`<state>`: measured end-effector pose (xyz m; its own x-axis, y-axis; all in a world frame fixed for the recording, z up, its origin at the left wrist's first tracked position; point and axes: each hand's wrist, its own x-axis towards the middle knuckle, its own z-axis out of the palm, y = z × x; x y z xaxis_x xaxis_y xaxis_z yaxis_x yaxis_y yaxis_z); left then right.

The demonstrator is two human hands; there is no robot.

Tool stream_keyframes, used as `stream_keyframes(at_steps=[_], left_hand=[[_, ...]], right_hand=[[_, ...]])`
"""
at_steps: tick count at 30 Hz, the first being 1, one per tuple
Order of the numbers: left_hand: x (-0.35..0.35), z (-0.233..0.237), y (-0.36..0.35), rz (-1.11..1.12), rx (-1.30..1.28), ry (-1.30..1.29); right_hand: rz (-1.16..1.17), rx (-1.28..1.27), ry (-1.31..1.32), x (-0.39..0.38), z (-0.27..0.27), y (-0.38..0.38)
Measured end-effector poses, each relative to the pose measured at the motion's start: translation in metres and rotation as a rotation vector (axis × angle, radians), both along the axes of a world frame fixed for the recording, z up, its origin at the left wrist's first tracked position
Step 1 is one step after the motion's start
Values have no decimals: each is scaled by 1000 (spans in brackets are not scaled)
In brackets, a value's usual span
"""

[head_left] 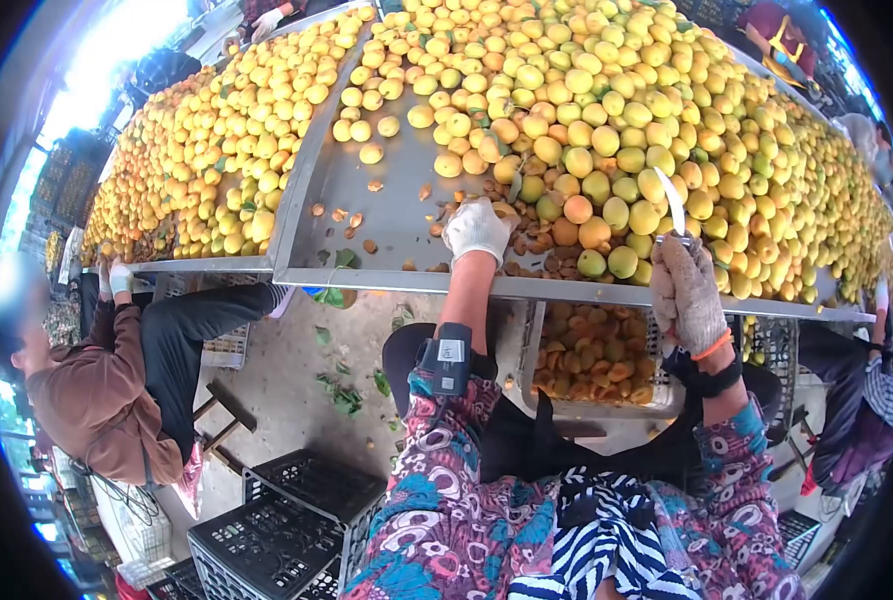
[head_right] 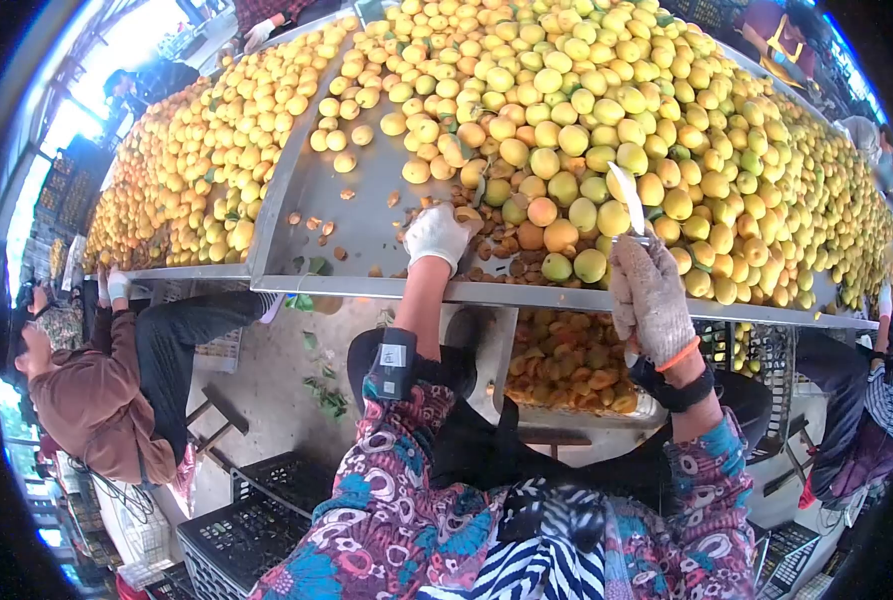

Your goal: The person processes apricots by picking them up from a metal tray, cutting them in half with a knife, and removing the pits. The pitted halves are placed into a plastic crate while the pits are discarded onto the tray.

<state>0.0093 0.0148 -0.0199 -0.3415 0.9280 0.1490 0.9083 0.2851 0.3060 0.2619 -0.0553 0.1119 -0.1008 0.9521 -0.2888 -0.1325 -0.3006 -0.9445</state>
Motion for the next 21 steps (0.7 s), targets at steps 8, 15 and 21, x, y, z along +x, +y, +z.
stream_keyframes(at_steps=[8,15,21], left_hand=[[10,-11,1,-223,256,-390],[10,42,-30,-393,381,-1747],[11,58,-42,-442,542,-1788]], right_hand=[[-33,220,245,-32,21,17],[-16,445,440,-106,41,43],[-17,588,389,-163,45,58]])
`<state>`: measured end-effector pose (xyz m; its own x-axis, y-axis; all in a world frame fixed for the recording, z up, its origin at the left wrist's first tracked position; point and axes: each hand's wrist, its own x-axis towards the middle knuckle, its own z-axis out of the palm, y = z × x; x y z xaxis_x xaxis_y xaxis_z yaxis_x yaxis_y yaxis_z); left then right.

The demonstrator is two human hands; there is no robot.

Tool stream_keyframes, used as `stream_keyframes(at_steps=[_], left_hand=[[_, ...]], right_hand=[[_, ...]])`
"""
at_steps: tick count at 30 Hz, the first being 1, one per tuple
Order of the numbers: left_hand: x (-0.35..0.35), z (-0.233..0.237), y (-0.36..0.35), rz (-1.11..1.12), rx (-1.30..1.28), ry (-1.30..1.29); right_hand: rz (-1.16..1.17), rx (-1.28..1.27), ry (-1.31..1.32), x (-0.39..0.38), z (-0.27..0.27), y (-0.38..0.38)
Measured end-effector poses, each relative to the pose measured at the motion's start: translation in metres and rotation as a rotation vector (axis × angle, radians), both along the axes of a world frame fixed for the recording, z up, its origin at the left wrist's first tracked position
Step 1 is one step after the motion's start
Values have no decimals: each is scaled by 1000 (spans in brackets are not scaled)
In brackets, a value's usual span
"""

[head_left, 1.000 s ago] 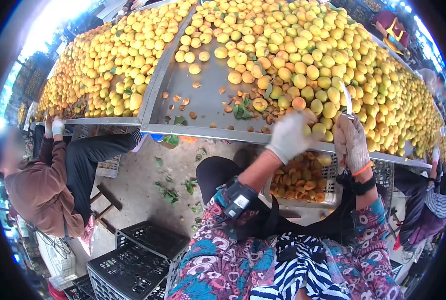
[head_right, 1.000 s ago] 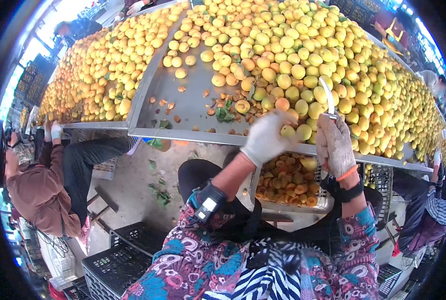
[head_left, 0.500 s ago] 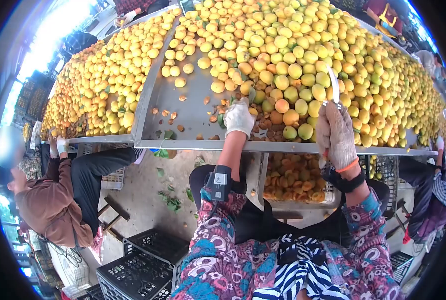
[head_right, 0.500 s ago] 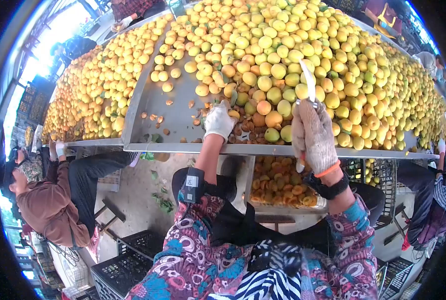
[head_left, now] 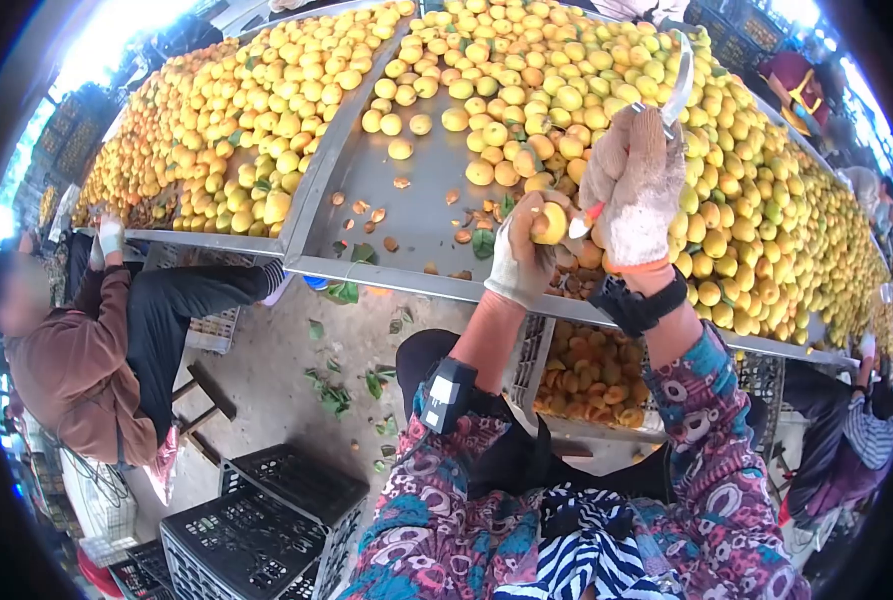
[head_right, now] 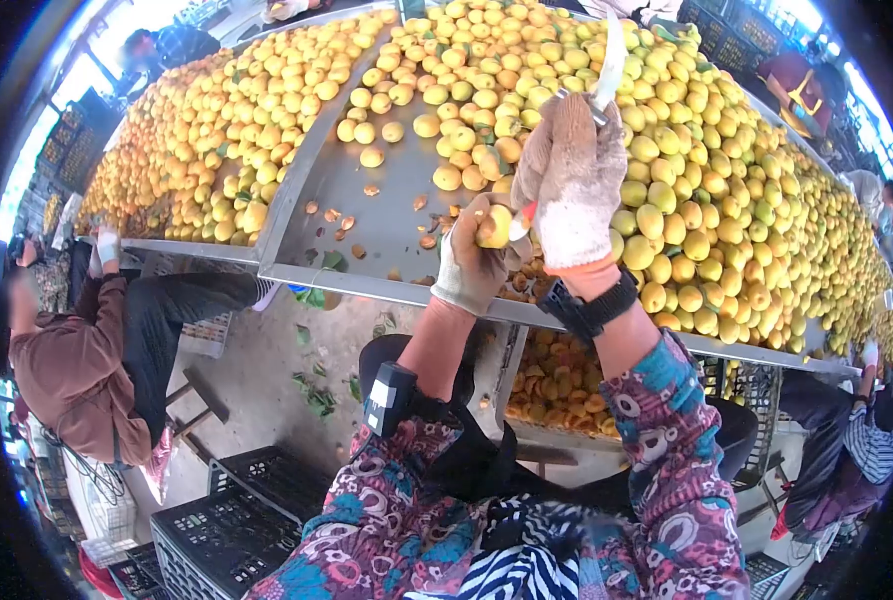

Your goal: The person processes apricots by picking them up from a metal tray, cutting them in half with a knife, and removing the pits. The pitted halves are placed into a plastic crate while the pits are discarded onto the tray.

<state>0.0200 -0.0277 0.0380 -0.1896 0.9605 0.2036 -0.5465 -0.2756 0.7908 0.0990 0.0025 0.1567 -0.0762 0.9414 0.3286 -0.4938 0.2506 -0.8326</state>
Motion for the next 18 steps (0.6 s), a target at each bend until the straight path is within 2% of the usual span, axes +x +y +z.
stream_keyframes(at_steps=[1,4,5,6,7,9,11,12,13,15,17,18], left_hand=[[-2,0,-2,106,87,192],[-10,-10,-1,173,2,362],[-9,-14,1,186,-2,280],[-9,-17,2,260,34,315],[-9,-19,3,337,67,352],[-9,-13,0,606,209,657],[-10,-16,1,586,193,643],[-10,-17,2,532,152,540],[-10,-17,2,485,110,434],[-4,-13,4,297,-34,27],[-2,-18,7,272,-104,19],[-3,-20,7,253,-138,1]], right_hand=[[-13,33,-4,-8,-2,4],[-80,99,-44,-24,-11,13],[-93,115,-66,-29,-12,13],[-104,132,-85,-33,-15,13],[51,121,5,-29,-22,15],[-21,193,-35,-38,-20,4],[-38,242,-60,-41,-22,2],[-47,266,-72,-42,-22,2],[-18,260,-52,-43,-23,0],[60,169,52,-45,-25,0],[152,-3,217,-47,-32,3],[196,40,223,-47,-34,2]])
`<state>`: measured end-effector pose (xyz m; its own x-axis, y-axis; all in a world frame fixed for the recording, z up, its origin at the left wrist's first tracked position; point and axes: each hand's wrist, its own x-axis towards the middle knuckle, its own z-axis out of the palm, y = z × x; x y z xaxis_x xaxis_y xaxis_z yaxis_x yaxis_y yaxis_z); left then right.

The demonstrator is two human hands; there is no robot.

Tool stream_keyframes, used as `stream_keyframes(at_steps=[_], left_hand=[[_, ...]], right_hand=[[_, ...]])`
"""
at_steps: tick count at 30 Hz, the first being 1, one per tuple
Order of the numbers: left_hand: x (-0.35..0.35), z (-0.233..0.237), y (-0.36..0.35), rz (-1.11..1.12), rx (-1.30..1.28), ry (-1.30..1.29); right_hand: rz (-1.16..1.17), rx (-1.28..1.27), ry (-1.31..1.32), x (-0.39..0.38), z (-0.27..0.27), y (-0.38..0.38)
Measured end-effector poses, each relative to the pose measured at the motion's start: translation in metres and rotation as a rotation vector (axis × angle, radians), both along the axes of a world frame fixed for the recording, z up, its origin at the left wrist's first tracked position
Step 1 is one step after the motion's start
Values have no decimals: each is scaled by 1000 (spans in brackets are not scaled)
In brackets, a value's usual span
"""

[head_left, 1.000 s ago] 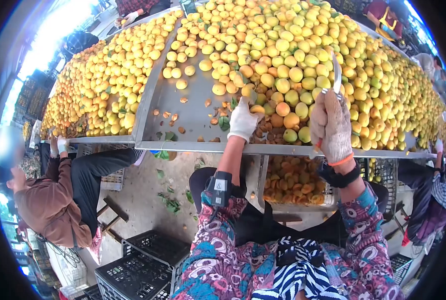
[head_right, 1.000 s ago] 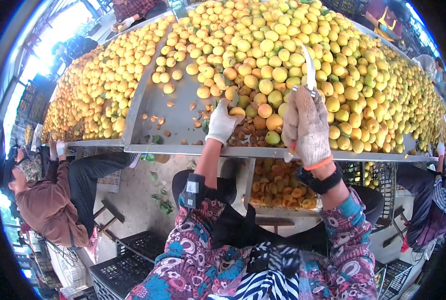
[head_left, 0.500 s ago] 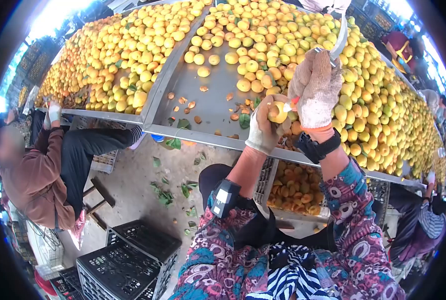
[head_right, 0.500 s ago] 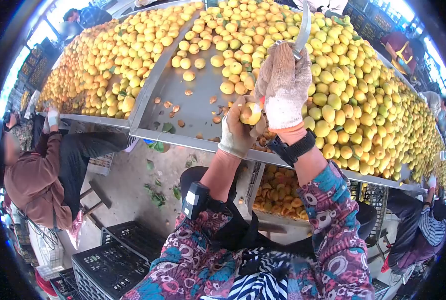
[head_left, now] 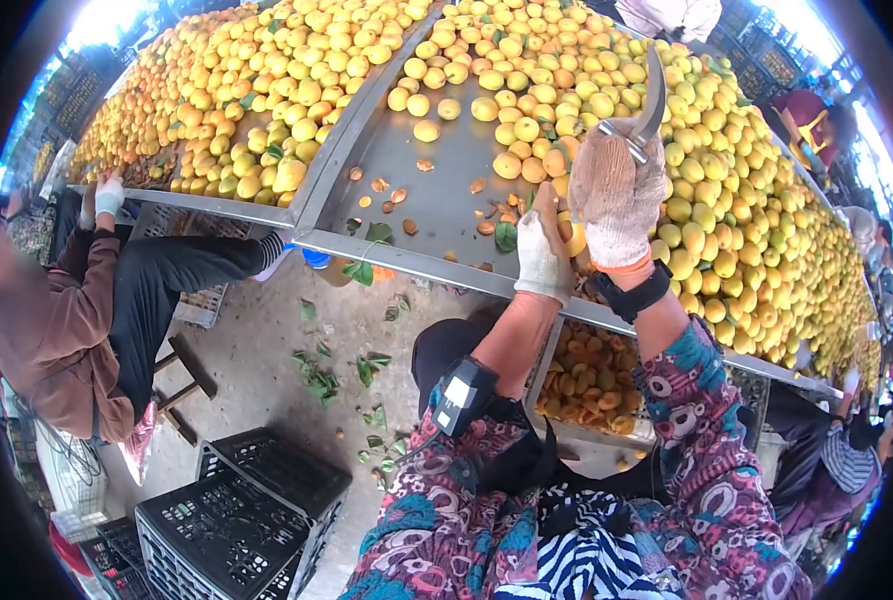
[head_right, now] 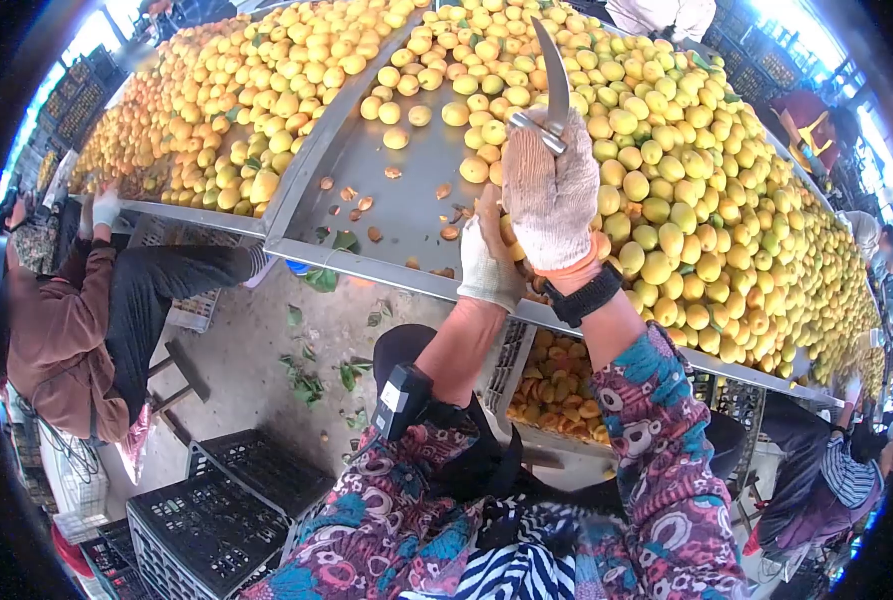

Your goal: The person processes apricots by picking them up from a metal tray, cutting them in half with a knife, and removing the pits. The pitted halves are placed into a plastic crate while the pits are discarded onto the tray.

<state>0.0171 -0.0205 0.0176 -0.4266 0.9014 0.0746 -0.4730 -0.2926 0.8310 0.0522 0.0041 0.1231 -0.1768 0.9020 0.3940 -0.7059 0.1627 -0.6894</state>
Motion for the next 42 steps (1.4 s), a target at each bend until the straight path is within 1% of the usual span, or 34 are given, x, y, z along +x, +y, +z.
stream_keyframes(at_steps=[1,2,3,5,7,8,10,11,12,13,14,16,17,18,19,21,22,23,26,27,29,30,31,32,33,34,35,36,37,40,42], left_hand=[[-1,-3,0,-18,-31,-23],[-2,6,-4,-46,-60,-60],[-3,10,-6,-77,-90,-96],[4,-11,7,-28,-88,10],[3,-19,12,24,-94,230],[-1,-20,10,52,-103,397],[0,-25,11,20,-97,206],[3,-25,14,-34,-78,-149],[4,-26,15,-86,-59,-505],[5,-28,14,-87,-128,-504],[4,-12,6,-88,-196,-502],[2,-24,9,-68,-214,-284],[1,-61,24,-48,-163,-67],[-5,-53,20,-19,-122,501],[-12,-45,16,145,-76,1032],[-7,-37,21,-54,5,134],[-5,-34,23,-150,40,-315],[-2,11,6,-112,0,-516],[3,5,9,-96,18,-555],[4,5,8,-77,30,-566],[6,9,5,-41,51,-584],[4,10,5,-12,66,-534],[3,10,5,16,79,-485],[2,10,4,43,91,-437],[-4,-1,13,86,-10,-135],[-4,-13,14,58,16,-142],[-7,-10,9,31,43,-151],[-8,-7,7,4,73,-162],[-10,-9,14,208,248,416],[-19,20,-8,119,86,536],[-23,23,-16,242,194,766]], right_hand=[[40,45,10,1,-2,-2],[78,89,21,4,-5,-3],[75,53,-30,7,-10,1],[71,29,-121,9,-16,5],[-87,202,-394,9,-21,7],[-177,284,-521,10,-24,7],[-186,273,-540,8,-29,11],[-168,258,-537,8,-31,12],[-101,222,-506,7,-36,12],[-33,185,-472,7,-42,13],[35,149,-437,6,-47,15],[85,-22,-207,3,-52,26],[188,-126,-77,7,-48,28],[286,-229,55,11,-46,31],[265,-149,23,13,-45,32],[233,50,-40,10,-35,26],[54,198,-323,10,-26,16],[-147,331,-599,9,-18,6],[-365,680,-838,15,-17,3],[-317,632,-849,14,-19,1],[-329,728,-839,11,-23,2],[-337,777,-834,10,-22,1],[-473,953,-990,12,-16,2],[-372,760,-811,8,-15,2],[-272,567,-631,1,-14,5],[-172,377,-449,-4,-12,8],[-4,194,-238,-4,-7,9],[164,83,-88,-2,-9,15],[333,-30,62,4,-14,24],[409,100,-19,13,-18,37],[105,-116,-110,2,-9,24]])
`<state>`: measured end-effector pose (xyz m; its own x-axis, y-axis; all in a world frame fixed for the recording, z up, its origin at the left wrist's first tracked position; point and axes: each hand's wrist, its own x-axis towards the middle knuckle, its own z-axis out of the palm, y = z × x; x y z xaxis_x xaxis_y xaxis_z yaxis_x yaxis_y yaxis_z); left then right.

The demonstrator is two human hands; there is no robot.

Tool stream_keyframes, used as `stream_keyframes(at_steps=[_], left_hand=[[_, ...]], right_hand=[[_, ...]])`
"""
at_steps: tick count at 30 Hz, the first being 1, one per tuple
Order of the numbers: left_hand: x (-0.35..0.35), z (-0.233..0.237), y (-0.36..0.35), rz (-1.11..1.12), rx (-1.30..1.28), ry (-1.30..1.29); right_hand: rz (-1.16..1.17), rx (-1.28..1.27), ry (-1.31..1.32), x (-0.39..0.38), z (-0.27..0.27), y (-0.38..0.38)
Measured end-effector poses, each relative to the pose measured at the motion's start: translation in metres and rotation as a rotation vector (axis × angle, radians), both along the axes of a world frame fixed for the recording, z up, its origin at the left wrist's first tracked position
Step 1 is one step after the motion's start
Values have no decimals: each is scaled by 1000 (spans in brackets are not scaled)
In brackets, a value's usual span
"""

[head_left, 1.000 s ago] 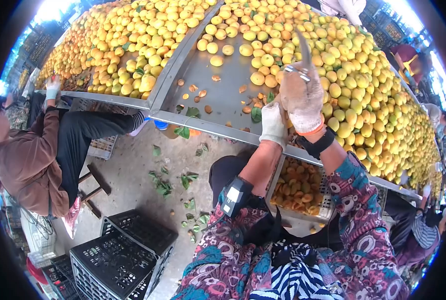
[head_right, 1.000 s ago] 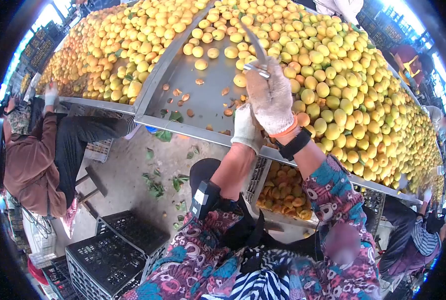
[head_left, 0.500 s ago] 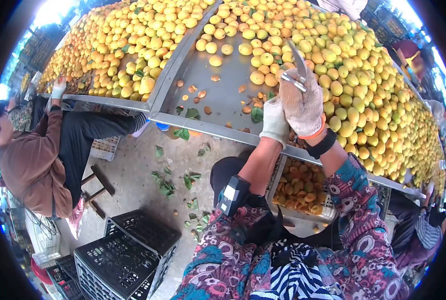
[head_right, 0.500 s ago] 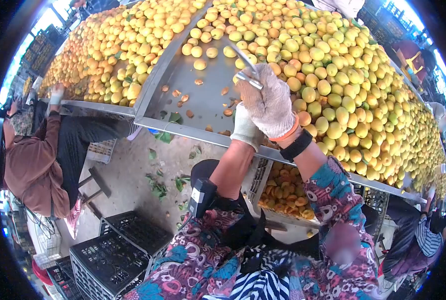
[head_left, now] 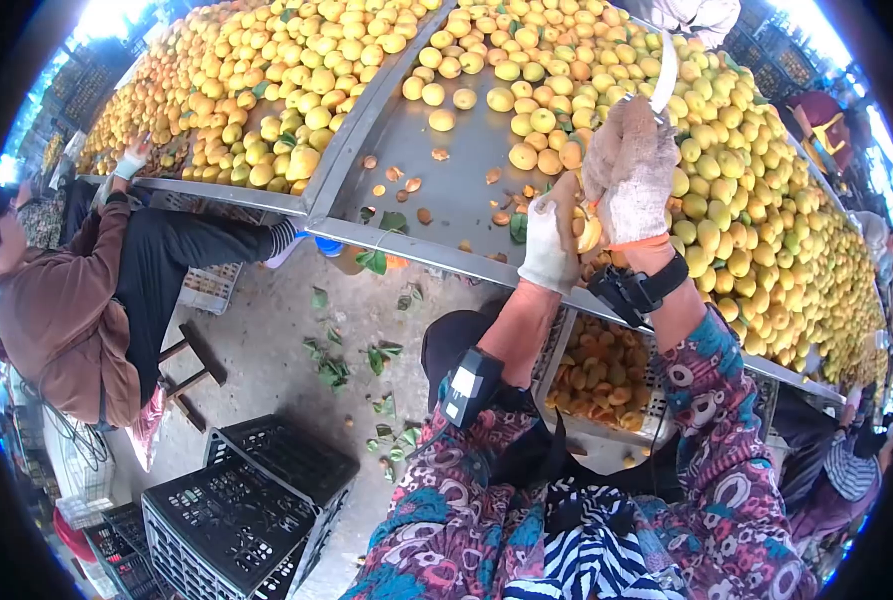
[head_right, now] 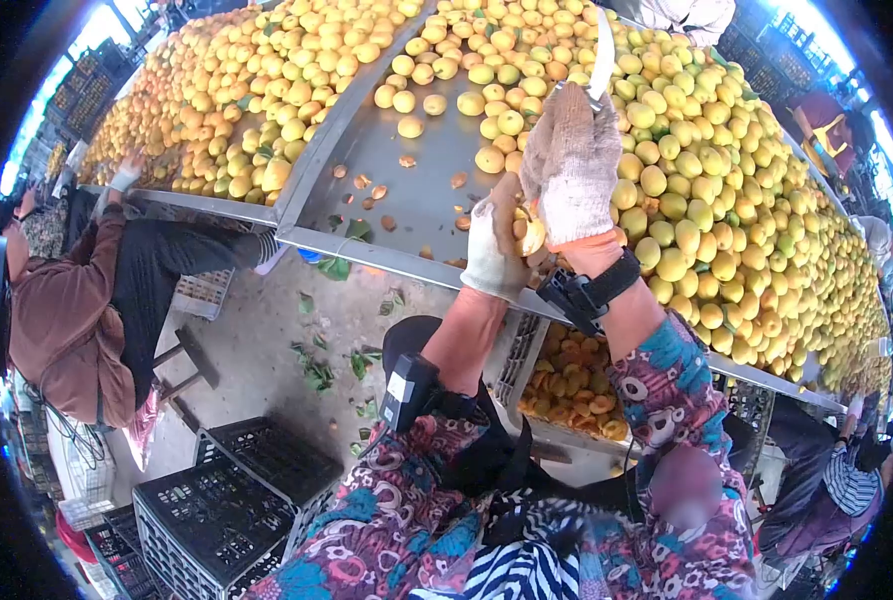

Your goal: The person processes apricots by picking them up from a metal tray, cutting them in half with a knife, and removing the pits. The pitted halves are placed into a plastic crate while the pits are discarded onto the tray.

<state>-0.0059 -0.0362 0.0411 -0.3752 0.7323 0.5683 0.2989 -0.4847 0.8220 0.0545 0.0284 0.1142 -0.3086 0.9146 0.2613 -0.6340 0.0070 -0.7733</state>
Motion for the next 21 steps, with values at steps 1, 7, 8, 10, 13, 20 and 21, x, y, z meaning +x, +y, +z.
stream_keyframes(at_steps=[1,7,8,10,13,20,21], left_hand=[[0,1,-1,49,61,115],[3,-16,8,-101,-5,11],[3,-15,9,-95,3,14],[6,-12,10,-86,17,21],[11,-19,16,-242,-96,-194],[16,-43,42,-77,-137,-308],[14,-32,39,0,-169,-202]], right_hand=[[-107,-53,-42,-3,0,1],[-127,-148,-227,-2,5,1],[-128,-174,-226,-2,5,3],[-130,-227,-223,1,2,8],[-160,-309,-228,4,0,12],[-111,-318,-163,8,-19,39],[-154,-259,-151,2,-13,37]])
